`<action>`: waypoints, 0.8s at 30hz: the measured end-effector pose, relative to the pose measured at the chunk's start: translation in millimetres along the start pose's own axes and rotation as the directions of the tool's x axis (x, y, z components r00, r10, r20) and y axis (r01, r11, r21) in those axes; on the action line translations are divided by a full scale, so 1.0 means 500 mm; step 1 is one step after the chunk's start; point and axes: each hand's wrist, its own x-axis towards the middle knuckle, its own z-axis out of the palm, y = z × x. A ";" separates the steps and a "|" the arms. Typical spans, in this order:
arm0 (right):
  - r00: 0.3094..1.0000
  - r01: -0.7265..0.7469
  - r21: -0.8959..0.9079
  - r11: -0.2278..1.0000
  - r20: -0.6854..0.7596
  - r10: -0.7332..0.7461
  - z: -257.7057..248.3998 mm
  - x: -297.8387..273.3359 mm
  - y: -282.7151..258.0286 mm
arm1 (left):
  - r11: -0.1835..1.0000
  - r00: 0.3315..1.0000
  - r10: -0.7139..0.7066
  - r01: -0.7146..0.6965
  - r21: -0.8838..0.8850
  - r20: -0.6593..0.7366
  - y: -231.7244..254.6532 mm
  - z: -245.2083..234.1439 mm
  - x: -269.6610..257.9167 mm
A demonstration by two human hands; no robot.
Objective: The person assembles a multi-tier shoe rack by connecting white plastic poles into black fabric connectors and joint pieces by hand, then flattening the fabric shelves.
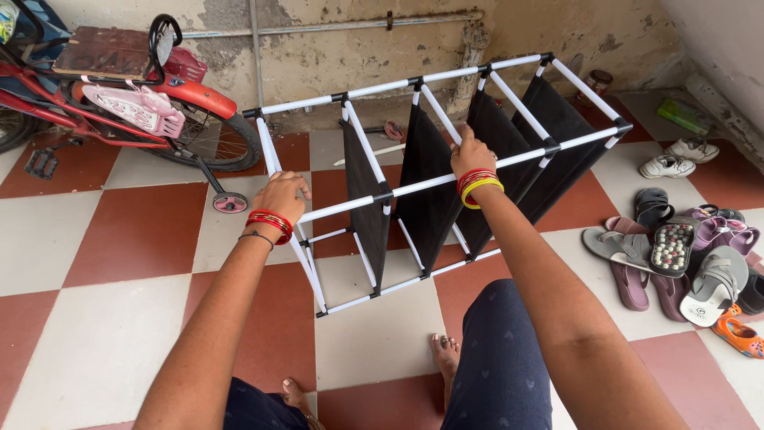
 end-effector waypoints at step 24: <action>0.941 0.160 -0.003 0.987 0.302 -0.152 0.026 0.041 -0.268 | 0.985 0.977 -0.173 0.173 -0.013 -0.123 -0.223 -0.203 -0.045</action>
